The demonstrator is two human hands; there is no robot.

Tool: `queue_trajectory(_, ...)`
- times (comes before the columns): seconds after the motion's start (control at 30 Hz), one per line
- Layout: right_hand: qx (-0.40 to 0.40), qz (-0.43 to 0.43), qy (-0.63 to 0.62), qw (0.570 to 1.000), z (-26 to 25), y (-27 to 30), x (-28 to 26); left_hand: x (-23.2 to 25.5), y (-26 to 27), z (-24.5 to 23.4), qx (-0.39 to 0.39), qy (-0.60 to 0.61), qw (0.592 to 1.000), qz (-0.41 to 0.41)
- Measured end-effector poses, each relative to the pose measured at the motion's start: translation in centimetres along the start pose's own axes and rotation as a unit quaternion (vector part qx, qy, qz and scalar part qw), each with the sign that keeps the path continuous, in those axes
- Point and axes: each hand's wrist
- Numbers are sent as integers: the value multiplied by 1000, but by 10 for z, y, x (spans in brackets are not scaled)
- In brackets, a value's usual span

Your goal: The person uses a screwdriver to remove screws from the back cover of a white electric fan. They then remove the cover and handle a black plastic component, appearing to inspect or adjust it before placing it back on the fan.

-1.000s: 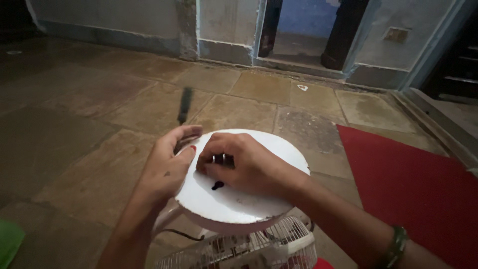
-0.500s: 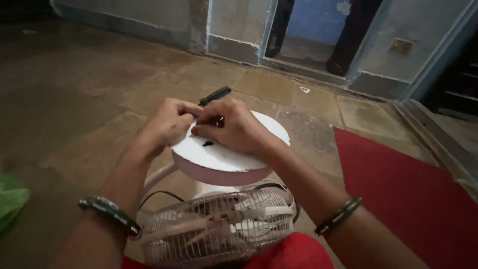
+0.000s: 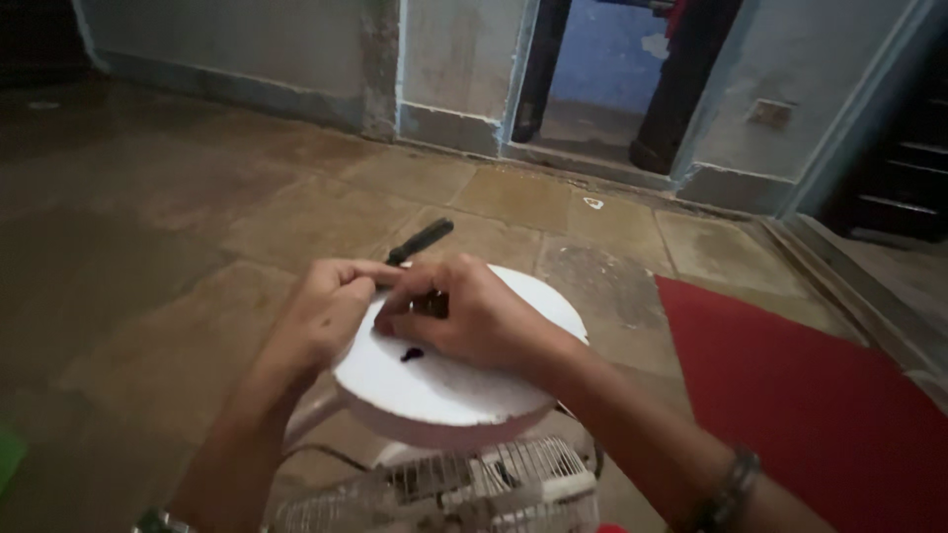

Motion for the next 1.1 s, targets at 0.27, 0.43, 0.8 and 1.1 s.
queue_trajectory(0.27, 7, 101, 22, 995, 4, 6, -28, -3, 15, 2, -10, 174, 984, -41)
queue_trajectory(0.43, -32, 55, -17, 998, -1, 5, -27, -7, 24, -5, -73, 203, 976, 30)
queue_trajectory(0.8, -42, 119, 19, 992, 1, -9, -43, 9, 42, -20, -56, 165, 985, -2)
queue_trajectory(1.1, -26, 108, 0, 994, 12, -5, -46, -6, 48, -28, -86, 148, 982, 78)
Point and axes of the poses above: each hand's wrist, its own y-axis away from the middle knuckle, its own z-axis out of the palm, x = y × z, and after that the axes turned 7 degrees about -x, right-handed
